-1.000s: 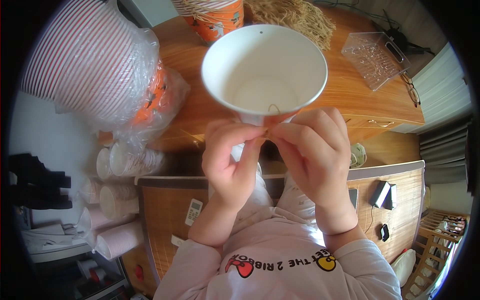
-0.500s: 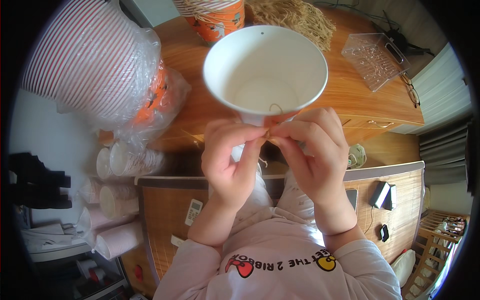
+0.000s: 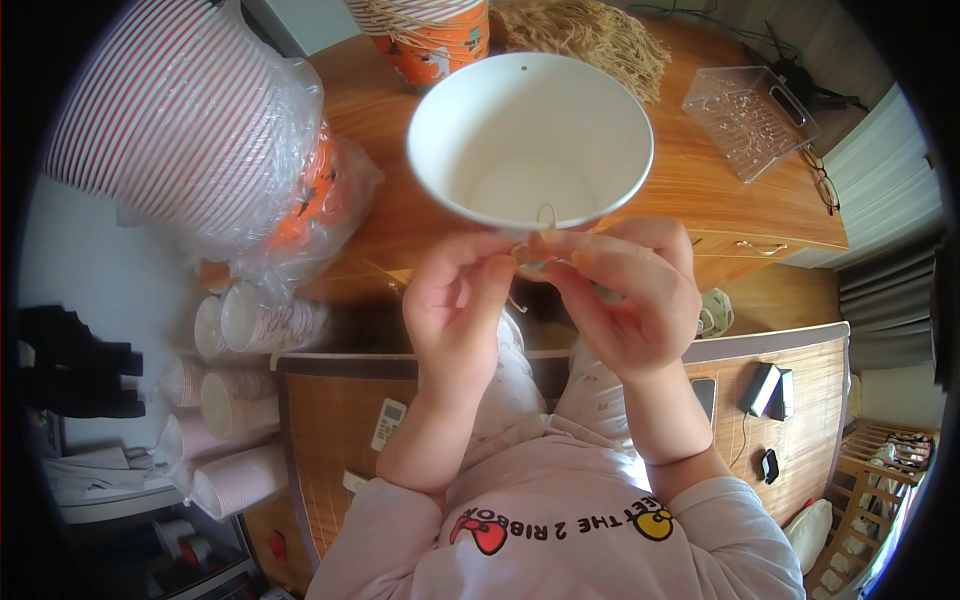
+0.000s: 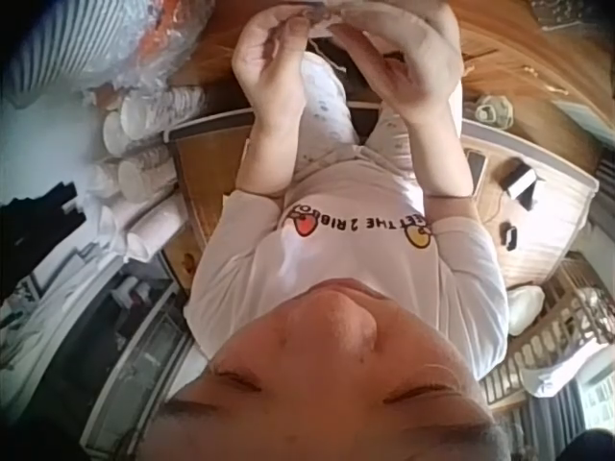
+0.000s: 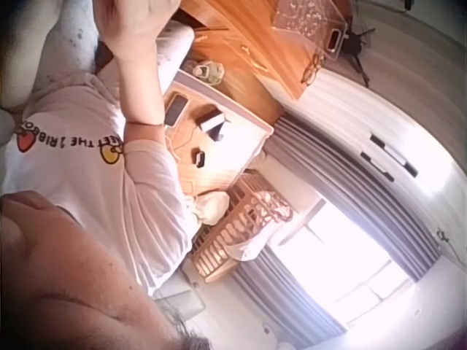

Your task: Threading a thin string handle through pre-punched holes in a large paper bucket and tying it.

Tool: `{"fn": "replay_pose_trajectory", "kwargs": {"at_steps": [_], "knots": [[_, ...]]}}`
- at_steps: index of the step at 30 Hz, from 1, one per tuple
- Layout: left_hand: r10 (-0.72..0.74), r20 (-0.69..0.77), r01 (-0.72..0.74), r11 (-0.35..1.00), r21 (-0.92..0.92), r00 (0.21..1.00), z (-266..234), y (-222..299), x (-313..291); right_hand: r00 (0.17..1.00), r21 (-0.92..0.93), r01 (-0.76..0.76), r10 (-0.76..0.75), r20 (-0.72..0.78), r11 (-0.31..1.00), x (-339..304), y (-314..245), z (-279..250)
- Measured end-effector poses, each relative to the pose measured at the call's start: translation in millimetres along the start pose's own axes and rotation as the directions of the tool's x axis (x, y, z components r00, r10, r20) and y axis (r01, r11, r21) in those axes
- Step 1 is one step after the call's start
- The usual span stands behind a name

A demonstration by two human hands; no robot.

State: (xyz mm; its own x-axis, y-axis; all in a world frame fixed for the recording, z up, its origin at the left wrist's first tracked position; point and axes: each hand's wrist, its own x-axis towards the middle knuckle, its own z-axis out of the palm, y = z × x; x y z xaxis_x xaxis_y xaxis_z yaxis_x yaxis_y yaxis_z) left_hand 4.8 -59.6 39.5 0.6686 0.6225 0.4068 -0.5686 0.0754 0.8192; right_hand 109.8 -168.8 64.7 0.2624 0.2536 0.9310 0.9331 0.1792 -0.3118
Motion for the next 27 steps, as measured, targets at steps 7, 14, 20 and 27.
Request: {"fn": "replay_pose_trajectory", "kwargs": {"at_steps": [7, 14, 20, 27], "knots": [[-0.042, 0.066, 0.048, 0.995, -0.089, 0.997, 3.6, 3.3, 3.5, 1.0, 0.025, -0.012, 0.013, -0.021, 1.0, 1.5, 6.7, 4.4], [-0.081, 0.045, 0.085, 0.991, -0.101, 0.996, 5.0, 5.4, 3.3, 0.998, 0.063, -0.036, 0.039, -0.043, 0.997, 1.0, 7.4, 7.1], [-0.083, 0.056, 0.088, 0.991, -0.098, 0.995, 0.2, 2.5, 2.2, 0.997, 0.132, -0.073, 0.077, -0.029, 0.989, 0.4, 6.4, 5.1], [-0.09, 0.06, 0.093, 0.994, -0.06, 0.994, 0.6, 3.0, 1.6, 0.999, 0.176, -0.036, 0.039, -0.013, 0.984, -1.3, 10.2, 1.2]]}}
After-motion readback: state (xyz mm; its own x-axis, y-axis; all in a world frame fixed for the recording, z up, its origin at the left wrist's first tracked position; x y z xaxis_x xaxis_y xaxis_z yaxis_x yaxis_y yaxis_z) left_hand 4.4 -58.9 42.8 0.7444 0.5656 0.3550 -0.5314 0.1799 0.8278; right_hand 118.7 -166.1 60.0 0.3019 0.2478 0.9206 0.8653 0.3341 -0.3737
